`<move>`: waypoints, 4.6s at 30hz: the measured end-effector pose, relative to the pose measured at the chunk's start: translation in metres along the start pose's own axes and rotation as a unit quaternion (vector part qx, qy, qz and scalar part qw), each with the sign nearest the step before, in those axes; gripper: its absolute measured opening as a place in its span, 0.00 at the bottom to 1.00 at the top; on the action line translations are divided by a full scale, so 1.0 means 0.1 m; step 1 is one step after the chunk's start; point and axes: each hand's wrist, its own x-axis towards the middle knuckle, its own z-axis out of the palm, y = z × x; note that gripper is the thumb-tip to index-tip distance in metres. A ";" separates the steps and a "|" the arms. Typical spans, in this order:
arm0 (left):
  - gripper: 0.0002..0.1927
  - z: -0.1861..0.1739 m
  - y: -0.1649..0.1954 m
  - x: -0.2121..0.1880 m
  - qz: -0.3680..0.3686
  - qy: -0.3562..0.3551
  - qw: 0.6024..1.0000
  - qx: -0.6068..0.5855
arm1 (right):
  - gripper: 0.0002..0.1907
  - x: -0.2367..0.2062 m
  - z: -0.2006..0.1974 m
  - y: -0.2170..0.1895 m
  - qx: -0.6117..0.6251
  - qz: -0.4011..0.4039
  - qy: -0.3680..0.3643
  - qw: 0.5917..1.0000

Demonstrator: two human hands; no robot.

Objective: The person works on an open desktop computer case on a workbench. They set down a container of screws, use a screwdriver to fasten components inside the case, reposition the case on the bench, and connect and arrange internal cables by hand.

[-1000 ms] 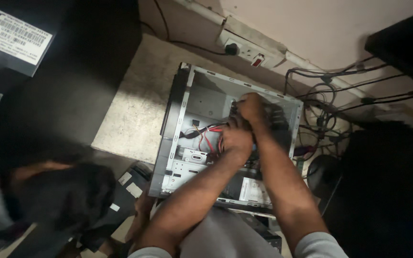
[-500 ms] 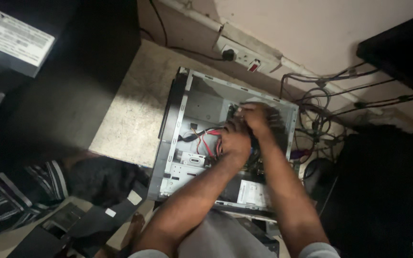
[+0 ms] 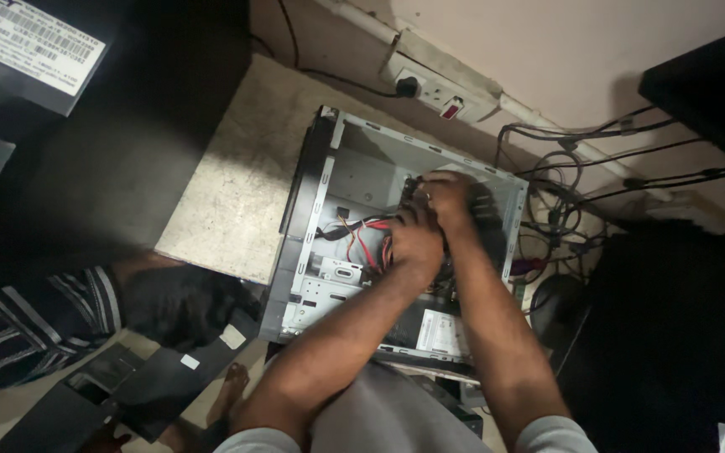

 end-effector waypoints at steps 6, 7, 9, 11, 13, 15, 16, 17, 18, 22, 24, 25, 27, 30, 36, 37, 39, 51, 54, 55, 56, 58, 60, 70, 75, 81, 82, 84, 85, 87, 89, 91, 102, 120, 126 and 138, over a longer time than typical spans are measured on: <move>0.28 0.03 0.00 0.02 0.018 -0.070 0.997 0.022 | 0.09 -0.03 0.00 0.00 -0.259 -0.243 0.050 0.934; 0.28 0.04 0.00 0.02 0.019 -0.090 0.996 0.014 | 0.09 -0.04 -0.01 -0.01 -0.288 -0.235 0.043 0.927; 0.26 0.06 0.01 0.02 0.025 -0.100 0.995 0.016 | 0.09 -0.04 -0.03 -0.03 -0.333 -0.240 0.012 0.912; 0.27 0.09 0.03 0.02 0.021 -0.084 0.996 0.017 | 0.10 -0.01 -0.07 -0.02 -0.363 -0.267 -0.032 0.892; 0.30 0.12 0.04 0.03 0.007 -0.044 0.999 0.014 | 0.11 0.04 -0.09 0.01 -0.376 -0.329 -0.061 0.864; 0.30 0.14 0.05 0.05 0.020 -0.080 0.997 0.010 | 0.11 0.08 -0.11 0.07 -0.392 -0.337 -0.081 0.852; 0.30 0.16 0.05 0.05 0.028 -0.097 0.995 0.011 | 0.11 0.10 -0.12 0.10 -0.401 -0.314 -0.083 0.857; 0.30 0.17 0.05 0.05 0.033 -0.097 0.995 0.012 | 0.11 0.11 -0.13 0.11 -0.408 -0.290 -0.082 0.862; 0.29 0.18 0.05 0.05 0.039 -0.098 0.994 0.012 | 0.12 0.11 -0.14 0.12 -0.396 -0.300 -0.085 0.864; 0.25 0.19 0.08 0.04 0.047 -0.176 0.983 0.004 | 0.10 0.07 -0.19 0.10 -0.430 -0.269 -0.108 0.855; 0.27 0.19 0.09 0.04 0.046 -0.121 0.992 0.007 | 0.09 0.01 -0.17 0.02 -0.463 -0.220 -0.113 0.851; 0.29 0.19 0.09 0.05 0.046 -0.091 0.995 0.009 | 0.09 -0.01 -0.14 -0.03 -0.470 -0.198 -0.111 0.853; 0.29 0.18 0.10 0.08 0.031 -0.140 0.989 0.037 | 0.10 -0.01 -0.05 -0.13 -0.531 -0.197 -0.110 0.816; 0.26 0.15 0.03 0.09 0.043 -0.177 0.983 0.031 | 0.10 0.03 0.11 -0.19 -0.633 -0.208 -0.115 0.737; 0.31 0.06 -0.04 0.02 0.038 -0.146 0.988 0.010 | 0.08 0.06 0.10 -0.14 -0.592 -0.269 -0.065 0.757; 0.32 0.04 -0.03 0.03 0.034 -0.159 0.986 0.024 | 0.08 0.04 0.06 -0.14 -0.577 -0.263 -0.032 0.773; 0.32 0.02 -0.03 0.02 0.048 -0.169 0.984 0.014 | 0.08 0.01 -0.01 -0.14 -0.562 -0.239 -0.009 0.791; 0.30 0.08 -0.06 0.06 0.037 -0.094 0.994 -0.039 | 0.09 0.08 -0.15 -0.19 -0.541 -0.254 -0.043 0.801; 0.33 0.06 -0.08 0.07 0.051 -0.096 0.994 -0.030 | 0.11 0.07 -0.27 -0.13 -0.495 -0.189 -0.064 0.845; 0.34 0.06 -0.09 0.08 0.056 -0.108 0.992 -0.028 | 0.12 0.07 -0.32 -0.10 -0.442 -0.158 -0.081 0.879; 0.28 0.06 -0.11 0.10 0.051 -0.089 0.994 -0.028 | 0.13 0.04 -0.36 -0.06 -0.386 -0.126 -0.100 0.908; 0.17 0.06 -0.15 0.13 0.041 -0.056 0.997 -0.030 | 0.11 -0.04 -0.48 0.06 -0.265 -0.191 -0.048 0.944; 0.17 0.05 -0.22 0.19 0.015 -0.053 0.995 -0.083 | 0.11 -0.16 -0.62 0.21 -0.153 -0.267 0.009 0.951; 0.34 -0.15 -0.74 0.25 -0.031 -0.055 0.975 -0.213 | 0.14 -1.62 -0.86 1.06 -0.112 -0.245 -0.047 0.962; 0.22 -0.14 -1.13 0.27 -0.075 -0.175 0.979 -0.079 | 0.12 -1.94 -0.80 1.13 -0.153 -0.313 -0.005 0.937; 0.20 -0.05 -1.16 0.27 -0.107 -0.151 0.981 -0.056 | 0.12 -1.91 -0.84 1.13 -0.127 -0.297 0.021 0.946; 0.19 -0.03 -1.16 0.25 -0.099 -0.112 0.987 -0.053 | 0.12 -1.92 -0.84 1.14 -0.120 -0.305 0.029 0.944; 0.16 -0.07 -1.16 0.15 -0.040 0.001 0.990 -0.136 | 0.12 -1.93 -0.83 1.15 -0.098 -0.275 0.016 0.956; 0.16 -0.14 -1.16 0.10 -0.012 0.062 0.983 -0.174 | 0.11 -1.94 -0.83 1.15 -0.085 -0.262 0.010 0.961; 0.18 -0.32 -1.08 0.03 0.014 0.025 0.943 -0.333 | 0.12 -1.95 -0.82 1.14 -0.077 -0.308 0.028 0.948; 0.18 -0.51 -0.87 -0.09 0.027 -0.035 0.879 -0.475 | 0.16 -1.95 -0.83 1.11 -0.071 -0.321 0.036 0.944; 0.16 -0.68 -0.65 -0.34 0.023 -0.117 0.795 -0.595 | 0.22 -1.94 -0.85 1.07 -0.066 -0.302 0.030 0.951; 0.14 -1.05 -0.61 -1.03 0.038 -0.079 0.829 -0.553 | 0.16 -1.53 -0.44 1.13 0.262 -0.078 -0.288 0.918; 0.18 -0.88 -0.68 -1.25 0.059 0.065 0.845 -0.528 | 0.07 -1.26 -0.59 0.93 0.065 -0.333 -0.196 0.920; 0.09 -0.91 -0.76 -1.17 0.013 0.145 0.906 -0.398 | 0.10 -1.36 -0.66 0.88 0.108 -0.120 -0.176 0.971; 0.10 -0.84 -0.80 -1.00 0.020 -0.011 0.993 0.120 | 0.06 -1.81 -1.17 1.08 -0.119 -0.277 -0.092 0.949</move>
